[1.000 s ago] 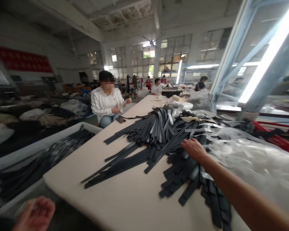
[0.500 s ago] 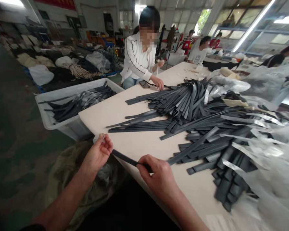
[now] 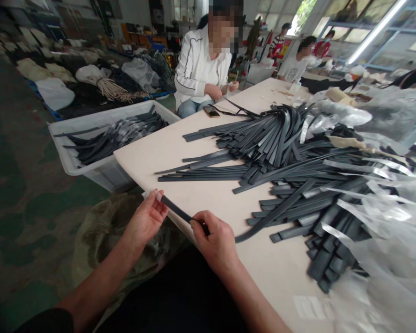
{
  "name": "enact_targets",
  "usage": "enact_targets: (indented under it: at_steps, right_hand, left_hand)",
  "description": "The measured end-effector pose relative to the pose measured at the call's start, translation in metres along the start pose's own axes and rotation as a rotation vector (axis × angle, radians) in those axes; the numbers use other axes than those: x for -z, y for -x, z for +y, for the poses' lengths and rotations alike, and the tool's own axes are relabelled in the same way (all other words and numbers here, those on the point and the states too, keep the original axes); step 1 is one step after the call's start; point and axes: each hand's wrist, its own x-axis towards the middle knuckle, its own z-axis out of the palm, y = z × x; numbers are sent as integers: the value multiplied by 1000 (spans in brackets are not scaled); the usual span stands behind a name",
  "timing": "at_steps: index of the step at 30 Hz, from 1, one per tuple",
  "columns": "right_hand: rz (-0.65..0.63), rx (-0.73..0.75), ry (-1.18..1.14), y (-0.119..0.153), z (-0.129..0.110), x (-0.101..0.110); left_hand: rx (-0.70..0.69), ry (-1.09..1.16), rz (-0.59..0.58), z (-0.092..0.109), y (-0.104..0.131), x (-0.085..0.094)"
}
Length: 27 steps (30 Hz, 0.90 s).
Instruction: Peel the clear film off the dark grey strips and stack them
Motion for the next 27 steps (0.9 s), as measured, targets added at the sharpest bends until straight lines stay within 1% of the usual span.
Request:
enact_targets:
  at_steps: [4, 7, 9, 13, 17, 19, 22, 25, 27]
  right_hand:
    - [45, -43, -139, -8, 4, 0]
    - [35, -3, -186, -15, 4, 1]
    - [25, 22, -182, -18, 2, -1]
    - [42, -1, -173, -21, -6, -9]
    - [111, 29, -173, -26, -9, -16]
    - [149, 58, -133, -28, -8, -16]
    - [155, 93, -87, -29, -5, -14]
    - [161, 110, -58, -27, -2, -12]
    - [154, 117, -37, -25, 0, -12]
  left_hand:
    - [-27, -49, -65, -2, 3, -1]
    - [-31, -92, -96, -7, 8, -3]
    - [-27, -124, -128, -12, 12, -4]
    - [-31, -187, -198, -27, 17, -7]
    - [-23, -208, -231, -39, 21, -8]
    - [-30, -221, -233, -41, 23, -7]
    - [-21, -271, -237, -42, 23, -4]
    - [12, -367, -270, -43, 22, 0]
    - [-12, -462, -295, -44, 20, 3]
